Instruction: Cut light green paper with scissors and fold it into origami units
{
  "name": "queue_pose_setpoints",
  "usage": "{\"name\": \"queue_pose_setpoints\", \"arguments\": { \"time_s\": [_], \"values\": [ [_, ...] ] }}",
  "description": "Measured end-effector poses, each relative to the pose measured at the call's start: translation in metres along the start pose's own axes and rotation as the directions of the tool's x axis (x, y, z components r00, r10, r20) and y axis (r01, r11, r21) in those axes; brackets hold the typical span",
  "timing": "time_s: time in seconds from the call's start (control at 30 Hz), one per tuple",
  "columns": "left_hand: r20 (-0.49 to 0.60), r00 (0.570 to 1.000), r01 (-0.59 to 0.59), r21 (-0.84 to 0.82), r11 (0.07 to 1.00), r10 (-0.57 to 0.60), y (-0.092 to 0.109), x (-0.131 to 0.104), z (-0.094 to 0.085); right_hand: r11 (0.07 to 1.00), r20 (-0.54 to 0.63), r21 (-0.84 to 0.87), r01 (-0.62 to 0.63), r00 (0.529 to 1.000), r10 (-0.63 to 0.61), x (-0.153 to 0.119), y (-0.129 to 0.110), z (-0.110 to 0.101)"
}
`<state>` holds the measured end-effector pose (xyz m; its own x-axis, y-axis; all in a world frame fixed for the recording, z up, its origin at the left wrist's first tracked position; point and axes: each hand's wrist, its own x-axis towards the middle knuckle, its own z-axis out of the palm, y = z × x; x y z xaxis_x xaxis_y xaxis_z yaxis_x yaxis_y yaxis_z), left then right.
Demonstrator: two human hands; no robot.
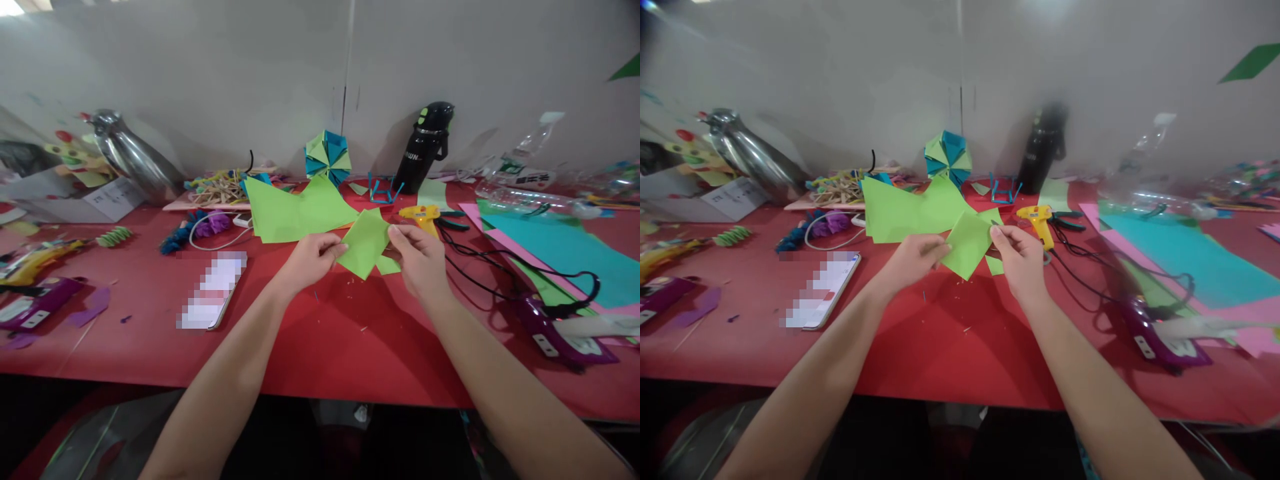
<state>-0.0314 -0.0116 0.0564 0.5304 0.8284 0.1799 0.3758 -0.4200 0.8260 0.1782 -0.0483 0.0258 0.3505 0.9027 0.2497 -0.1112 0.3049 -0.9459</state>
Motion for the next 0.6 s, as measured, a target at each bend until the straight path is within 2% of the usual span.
{"name": "queue_pose_setpoints", "arguments": {
  "time_s": [0.2,0.33,0.47,0.6],
  "values": [
    [-0.055,0.998,-0.008,0.027,1.0,0.01,-0.0076,0.0035,0.0019,0.998,0.063,0.016,-0.062,0.996,0.061,-0.0012,-0.0014,-0.0006],
    [-0.059,0.997,0.048,-0.018,0.999,-0.049,-0.0096,0.0038,0.0013,0.995,0.071,0.025,-0.102,0.992,0.1,0.0,-0.003,-0.0001],
    [-0.081,0.997,0.023,0.075,0.997,-0.017,-0.0091,0.0031,-0.002,0.985,0.155,0.009,-0.175,0.973,0.171,0.0026,-0.0011,0.0028],
    [-0.011,1.0,-0.001,0.109,0.994,0.002,-0.0062,0.0016,-0.0035,0.988,0.154,-0.043,-0.147,0.976,0.152,0.0013,-0.0016,0.0075]
  ]
}}
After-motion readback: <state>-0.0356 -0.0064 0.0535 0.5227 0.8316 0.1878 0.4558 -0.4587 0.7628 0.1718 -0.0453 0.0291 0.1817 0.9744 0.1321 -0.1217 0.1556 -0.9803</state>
